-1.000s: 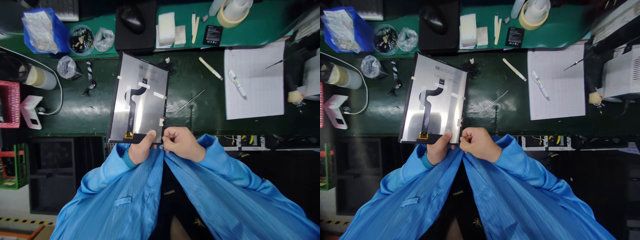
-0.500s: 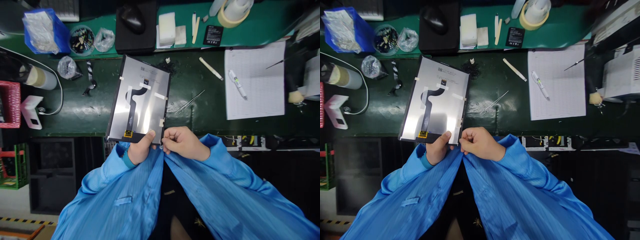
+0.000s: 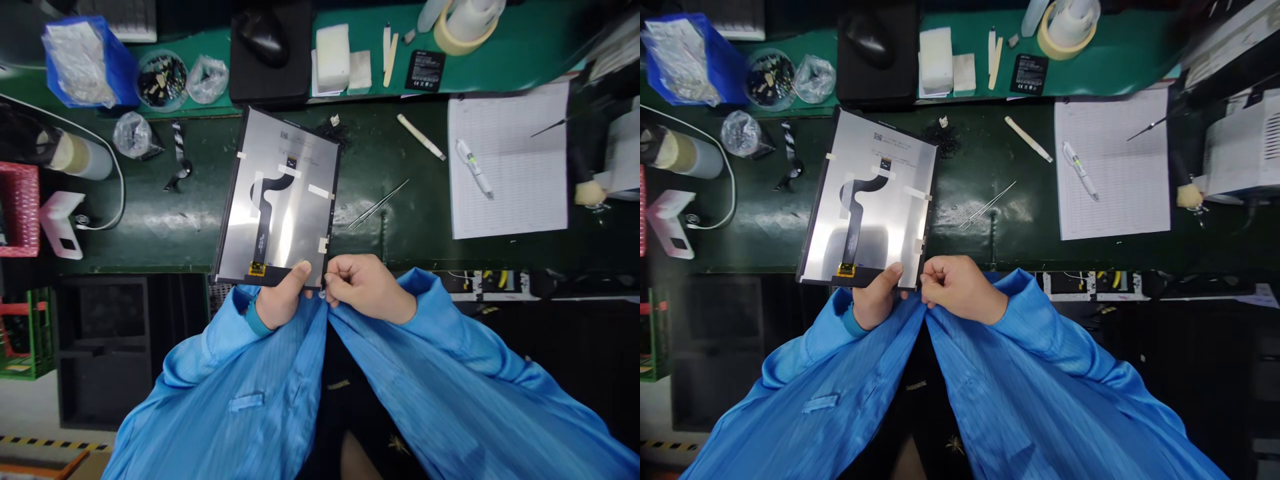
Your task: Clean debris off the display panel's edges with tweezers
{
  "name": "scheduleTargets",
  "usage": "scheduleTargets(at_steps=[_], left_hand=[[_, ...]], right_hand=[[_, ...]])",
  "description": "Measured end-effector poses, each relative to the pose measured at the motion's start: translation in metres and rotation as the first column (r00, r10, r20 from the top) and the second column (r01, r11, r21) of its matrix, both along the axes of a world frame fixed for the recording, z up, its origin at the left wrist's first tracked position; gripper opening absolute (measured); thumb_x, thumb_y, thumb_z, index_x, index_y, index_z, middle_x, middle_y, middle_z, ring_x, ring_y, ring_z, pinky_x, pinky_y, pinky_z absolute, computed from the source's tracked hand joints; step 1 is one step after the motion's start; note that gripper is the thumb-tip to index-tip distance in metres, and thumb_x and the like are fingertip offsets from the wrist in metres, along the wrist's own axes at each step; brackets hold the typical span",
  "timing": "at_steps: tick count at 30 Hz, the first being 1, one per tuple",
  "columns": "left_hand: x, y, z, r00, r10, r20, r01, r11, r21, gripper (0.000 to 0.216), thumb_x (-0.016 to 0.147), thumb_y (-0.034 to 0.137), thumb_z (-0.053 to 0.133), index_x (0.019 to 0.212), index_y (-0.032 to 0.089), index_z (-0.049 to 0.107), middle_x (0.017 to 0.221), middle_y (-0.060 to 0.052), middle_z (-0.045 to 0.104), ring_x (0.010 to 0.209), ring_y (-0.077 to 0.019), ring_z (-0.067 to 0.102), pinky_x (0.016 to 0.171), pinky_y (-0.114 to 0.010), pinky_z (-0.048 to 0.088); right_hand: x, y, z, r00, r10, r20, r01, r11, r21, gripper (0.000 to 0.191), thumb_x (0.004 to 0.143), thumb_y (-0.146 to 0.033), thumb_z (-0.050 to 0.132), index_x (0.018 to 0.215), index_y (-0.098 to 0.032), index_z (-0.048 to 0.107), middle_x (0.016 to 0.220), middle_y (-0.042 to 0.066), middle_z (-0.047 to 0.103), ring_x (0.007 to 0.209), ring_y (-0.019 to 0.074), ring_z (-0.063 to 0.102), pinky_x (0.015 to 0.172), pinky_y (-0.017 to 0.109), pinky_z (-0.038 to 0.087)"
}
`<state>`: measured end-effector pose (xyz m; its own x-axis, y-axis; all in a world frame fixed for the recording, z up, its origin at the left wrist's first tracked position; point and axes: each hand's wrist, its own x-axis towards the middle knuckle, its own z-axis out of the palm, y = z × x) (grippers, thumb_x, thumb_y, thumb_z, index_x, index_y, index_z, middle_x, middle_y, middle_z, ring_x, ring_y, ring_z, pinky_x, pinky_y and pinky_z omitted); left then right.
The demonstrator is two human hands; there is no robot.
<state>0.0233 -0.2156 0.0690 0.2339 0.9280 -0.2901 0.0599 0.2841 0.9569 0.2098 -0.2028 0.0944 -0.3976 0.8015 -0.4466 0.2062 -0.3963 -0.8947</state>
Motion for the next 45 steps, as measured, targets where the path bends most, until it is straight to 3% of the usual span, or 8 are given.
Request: scheduleTargets(at_steps=[5, 9, 18, 24, 28, 38, 45], left_hand=[[0.001, 0.001, 0.002, 0.996, 0.044, 0.083, -0.043, 0.999, -0.012, 0.048, 0.098, 0.043, 0.057, 0.056, 0.022, 0.058, 0.053, 0.004, 0.060, 0.051, -0.0135, 0.058, 0.059, -0.031, 0.052], [0.001, 0.000, 0.000, 0.998, 0.024, 0.056, -0.023, 1.000, -0.015, 0.049, 0.099, 0.044, 0.056, 0.055, 0.022, 0.058, 0.053, 0.003, 0.061, 0.050, -0.0139, 0.057, 0.058, -0.032, 0.051], [0.003, -0.003, -0.004, 0.997, 0.049, 0.053, -0.048, 0.999, -0.016, 0.048, 0.099, 0.041, 0.059, 0.055, 0.020, 0.057, 0.053, 0.005, 0.059, 0.050, -0.0118, 0.057, 0.059, -0.029, 0.049], [0.005, 0.001, 0.003, 0.994, 0.052, 0.101, -0.052, 0.999, -0.007, 0.048, 0.099, 0.040, 0.058, 0.055, 0.021, 0.058, 0.052, 0.004, 0.059, 0.048, -0.0117, 0.055, 0.058, -0.029, 0.051], [0.004, 0.000, 0.001, 0.995, 0.051, 0.082, -0.050, 0.999, -0.013, 0.049, 0.098, 0.042, 0.058, 0.054, 0.021, 0.057, 0.052, 0.004, 0.060, 0.049, -0.0128, 0.056, 0.058, -0.031, 0.052], [0.002, -0.002, -0.005, 0.999, 0.027, 0.021, -0.026, 0.999, -0.024, 0.050, 0.099, 0.044, 0.058, 0.054, 0.021, 0.056, 0.053, 0.003, 0.059, 0.049, -0.0131, 0.055, 0.060, -0.032, 0.050], [0.003, 0.001, 0.000, 0.999, 0.015, 0.050, -0.014, 1.000, -0.008, 0.050, 0.099, 0.047, 0.055, 0.056, 0.021, 0.056, 0.054, 0.002, 0.060, 0.051, -0.0140, 0.058, 0.061, -0.032, 0.053]], right_hand=[[0.004, 0.004, 0.004, 0.997, 0.031, -0.067, -0.035, 0.997, -0.062, 0.016, 0.084, -0.025, 0.061, 0.068, -0.021, 0.059, 0.061, 0.000, 0.071, 0.054, 0.0135, 0.068, 0.056, 0.024, 0.053], [0.003, 0.003, 0.002, 0.998, 0.025, -0.061, -0.029, 0.998, -0.062, 0.016, 0.081, -0.025, 0.063, 0.067, -0.021, 0.056, 0.059, -0.001, 0.069, 0.052, 0.0126, 0.065, 0.054, 0.024, 0.051], [0.000, -0.003, -0.005, 0.999, -0.030, 0.021, 0.029, 0.999, 0.038, 0.017, 0.078, -0.022, 0.059, 0.062, -0.021, 0.053, 0.051, -0.002, 0.064, 0.045, 0.0103, 0.056, 0.049, 0.022, 0.043], [0.004, 0.002, 0.000, 0.996, 0.007, -0.085, -0.011, 0.999, -0.050, 0.016, 0.082, -0.024, 0.061, 0.067, -0.020, 0.057, 0.059, 0.000, 0.070, 0.053, 0.0130, 0.065, 0.054, 0.023, 0.051], [0.004, 0.002, 0.001, 0.996, 0.012, -0.090, -0.018, 0.998, -0.061, 0.015, 0.081, -0.023, 0.063, 0.067, -0.021, 0.056, 0.058, -0.001, 0.068, 0.052, 0.0124, 0.064, 0.054, 0.023, 0.049], [-0.003, -0.007, -0.009, 0.998, -0.059, 0.027, 0.057, 0.997, 0.057, 0.016, 0.078, -0.023, 0.058, 0.062, -0.022, 0.053, 0.050, -0.003, 0.062, 0.045, 0.0101, 0.052, 0.048, 0.023, 0.040], [0.002, -0.001, -0.003, 0.998, 0.004, -0.056, -0.005, 1.000, -0.022, 0.017, 0.083, -0.024, 0.060, 0.067, -0.021, 0.057, 0.058, -0.001, 0.069, 0.052, 0.0127, 0.064, 0.056, 0.024, 0.050]])
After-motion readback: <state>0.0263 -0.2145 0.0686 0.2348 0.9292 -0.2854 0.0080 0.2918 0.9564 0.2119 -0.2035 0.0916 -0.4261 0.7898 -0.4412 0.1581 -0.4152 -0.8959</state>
